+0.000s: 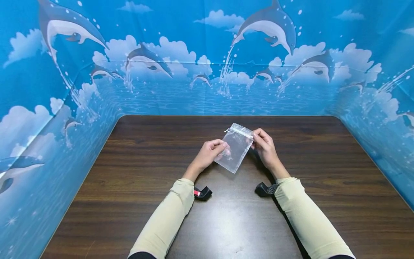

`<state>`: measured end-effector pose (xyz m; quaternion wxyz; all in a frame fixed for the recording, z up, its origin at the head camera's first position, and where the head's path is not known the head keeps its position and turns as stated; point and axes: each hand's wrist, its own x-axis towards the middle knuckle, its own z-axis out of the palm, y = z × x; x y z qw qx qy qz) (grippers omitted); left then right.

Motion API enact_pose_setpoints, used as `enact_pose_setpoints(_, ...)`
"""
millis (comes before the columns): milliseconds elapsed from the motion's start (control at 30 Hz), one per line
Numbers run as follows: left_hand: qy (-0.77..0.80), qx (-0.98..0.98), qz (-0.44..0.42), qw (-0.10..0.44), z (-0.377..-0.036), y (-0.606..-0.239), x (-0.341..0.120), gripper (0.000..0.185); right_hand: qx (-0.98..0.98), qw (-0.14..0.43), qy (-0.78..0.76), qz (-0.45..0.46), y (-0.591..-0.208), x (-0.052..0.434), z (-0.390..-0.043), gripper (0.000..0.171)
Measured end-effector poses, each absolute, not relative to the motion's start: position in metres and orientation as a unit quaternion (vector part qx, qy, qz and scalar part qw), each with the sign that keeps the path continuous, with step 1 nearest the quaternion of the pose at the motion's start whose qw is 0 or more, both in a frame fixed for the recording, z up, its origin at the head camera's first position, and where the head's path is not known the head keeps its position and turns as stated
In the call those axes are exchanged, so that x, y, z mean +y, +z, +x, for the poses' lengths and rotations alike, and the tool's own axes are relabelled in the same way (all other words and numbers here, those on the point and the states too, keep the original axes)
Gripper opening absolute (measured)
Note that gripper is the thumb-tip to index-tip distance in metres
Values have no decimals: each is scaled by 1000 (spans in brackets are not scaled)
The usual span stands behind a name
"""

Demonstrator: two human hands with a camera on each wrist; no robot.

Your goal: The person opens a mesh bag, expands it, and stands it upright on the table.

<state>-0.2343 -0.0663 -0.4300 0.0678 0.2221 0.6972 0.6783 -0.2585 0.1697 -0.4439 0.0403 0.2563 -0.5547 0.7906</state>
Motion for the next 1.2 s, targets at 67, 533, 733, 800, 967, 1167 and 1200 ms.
enact_pose_setpoints(67,689,689,220,38,-236,-430,-65,22,-562,29,790,243,-445,169,-259,17)
enact_pose_setpoints(533,726,645,239,11,-234,-415,-62,34,-721,-24,658,216,-439,158,-255,18)
enact_pose_setpoints(733,736,630,239,57,-233,-416,-66,34,-702,57,691,165,-434,161,-257,15)
enact_pose_setpoints(800,727,641,241,43,-233,-417,-65,30,-705,66,687,166,-431,161,-256,16)
enact_pose_setpoints(967,713,660,238,-4,-235,-419,-63,23,-730,60,661,165,-428,161,-254,24)
enact_pose_setpoints(1167,710,670,210,-45,-237,-416,-64,18,-783,174,583,128,-429,162,-252,48)
enact_pose_setpoints(1200,710,671,208,-49,-237,-415,-64,18,-790,206,562,133,-427,161,-251,46)
